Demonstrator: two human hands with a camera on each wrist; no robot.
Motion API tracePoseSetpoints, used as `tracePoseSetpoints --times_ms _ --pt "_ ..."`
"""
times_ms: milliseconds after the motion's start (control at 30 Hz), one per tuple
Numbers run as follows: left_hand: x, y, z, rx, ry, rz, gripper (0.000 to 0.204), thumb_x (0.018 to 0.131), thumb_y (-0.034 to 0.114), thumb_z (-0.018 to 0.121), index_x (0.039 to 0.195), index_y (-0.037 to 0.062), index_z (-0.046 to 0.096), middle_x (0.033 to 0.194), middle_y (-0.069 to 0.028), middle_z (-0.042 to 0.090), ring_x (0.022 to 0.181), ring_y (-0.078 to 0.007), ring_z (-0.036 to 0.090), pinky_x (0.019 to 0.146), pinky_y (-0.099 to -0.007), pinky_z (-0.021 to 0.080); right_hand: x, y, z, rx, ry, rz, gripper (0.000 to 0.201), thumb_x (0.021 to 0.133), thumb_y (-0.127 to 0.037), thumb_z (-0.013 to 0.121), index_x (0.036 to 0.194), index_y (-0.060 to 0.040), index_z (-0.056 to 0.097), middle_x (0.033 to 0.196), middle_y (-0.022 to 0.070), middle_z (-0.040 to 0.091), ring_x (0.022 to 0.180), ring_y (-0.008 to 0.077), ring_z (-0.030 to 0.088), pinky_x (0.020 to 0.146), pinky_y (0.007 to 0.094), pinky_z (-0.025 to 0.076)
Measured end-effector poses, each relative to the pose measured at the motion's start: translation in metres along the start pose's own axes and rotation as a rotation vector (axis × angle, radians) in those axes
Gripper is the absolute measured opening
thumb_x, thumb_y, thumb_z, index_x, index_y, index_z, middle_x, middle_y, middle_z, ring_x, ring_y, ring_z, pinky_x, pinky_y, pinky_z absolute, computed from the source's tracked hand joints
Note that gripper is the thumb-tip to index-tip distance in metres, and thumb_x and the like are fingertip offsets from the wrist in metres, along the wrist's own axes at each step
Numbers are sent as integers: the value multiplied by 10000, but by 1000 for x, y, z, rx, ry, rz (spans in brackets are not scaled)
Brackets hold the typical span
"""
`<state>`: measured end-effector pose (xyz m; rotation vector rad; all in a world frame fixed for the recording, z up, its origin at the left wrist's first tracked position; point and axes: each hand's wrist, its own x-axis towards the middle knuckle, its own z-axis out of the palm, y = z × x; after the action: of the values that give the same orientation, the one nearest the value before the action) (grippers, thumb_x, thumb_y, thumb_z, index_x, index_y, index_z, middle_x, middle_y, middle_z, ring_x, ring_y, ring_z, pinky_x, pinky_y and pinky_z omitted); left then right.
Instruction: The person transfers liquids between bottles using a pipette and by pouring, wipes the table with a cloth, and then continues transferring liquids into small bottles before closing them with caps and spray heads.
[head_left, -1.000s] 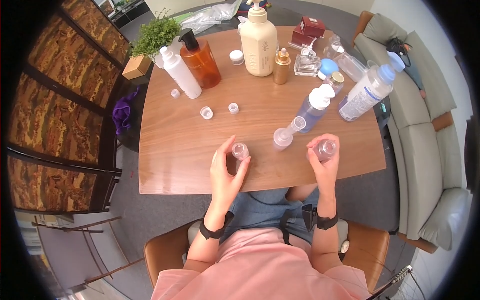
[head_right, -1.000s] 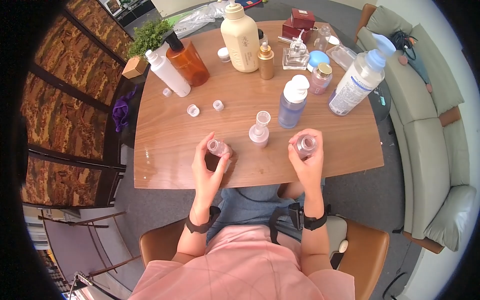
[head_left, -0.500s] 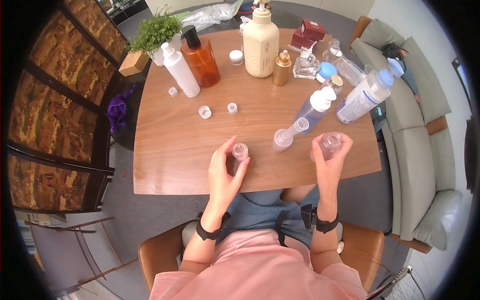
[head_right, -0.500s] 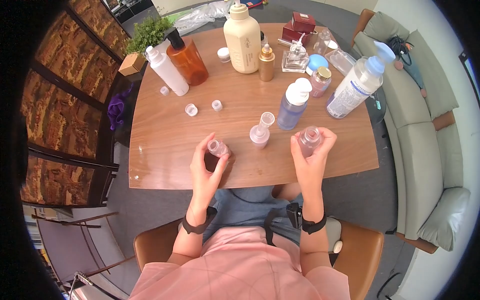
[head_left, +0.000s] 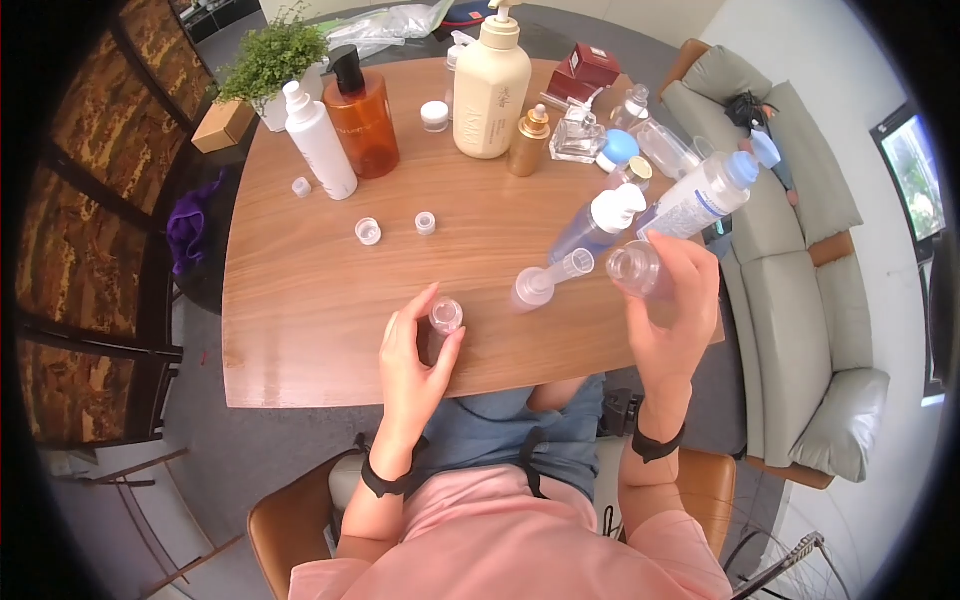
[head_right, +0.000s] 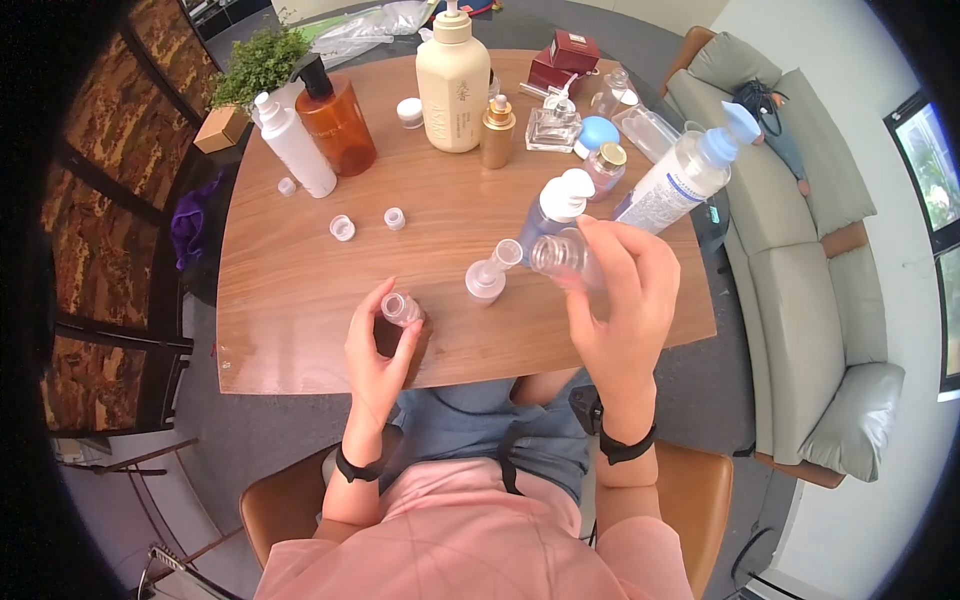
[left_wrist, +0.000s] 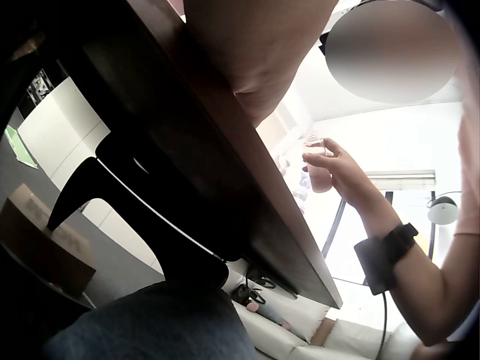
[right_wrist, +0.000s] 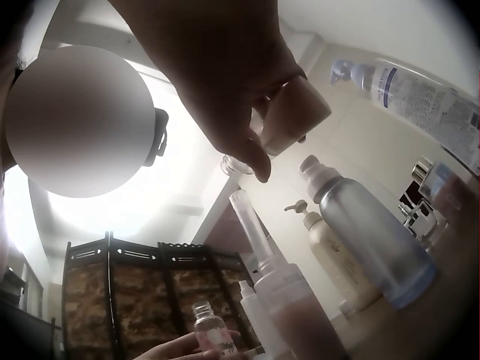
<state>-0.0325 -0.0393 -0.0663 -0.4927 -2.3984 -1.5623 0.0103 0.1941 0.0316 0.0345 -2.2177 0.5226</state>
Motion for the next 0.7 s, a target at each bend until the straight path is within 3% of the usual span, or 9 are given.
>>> tracePoseSetpoints --times_ms 267,700 --pt "1 1 -2 17 -5 15 523 789 65 745 1274 33 553 1073 -149 633 929 -276 616 819 -365 498 8 -5 0 -183 -34 -83 558 634 29 691 1161 -152 660 1074 25 610 1042 222 575 1040 512 361" --pt "1 3 -3 33 -13 38 514 792 61 737 1269 25 548 1061 -153 634 929 -282 612 825 -368 496 13 -7 -1 -302 -38 -164 600 617 34 672 1169 -203 677 1093 10 602 1081 245 566 1057 539 331"
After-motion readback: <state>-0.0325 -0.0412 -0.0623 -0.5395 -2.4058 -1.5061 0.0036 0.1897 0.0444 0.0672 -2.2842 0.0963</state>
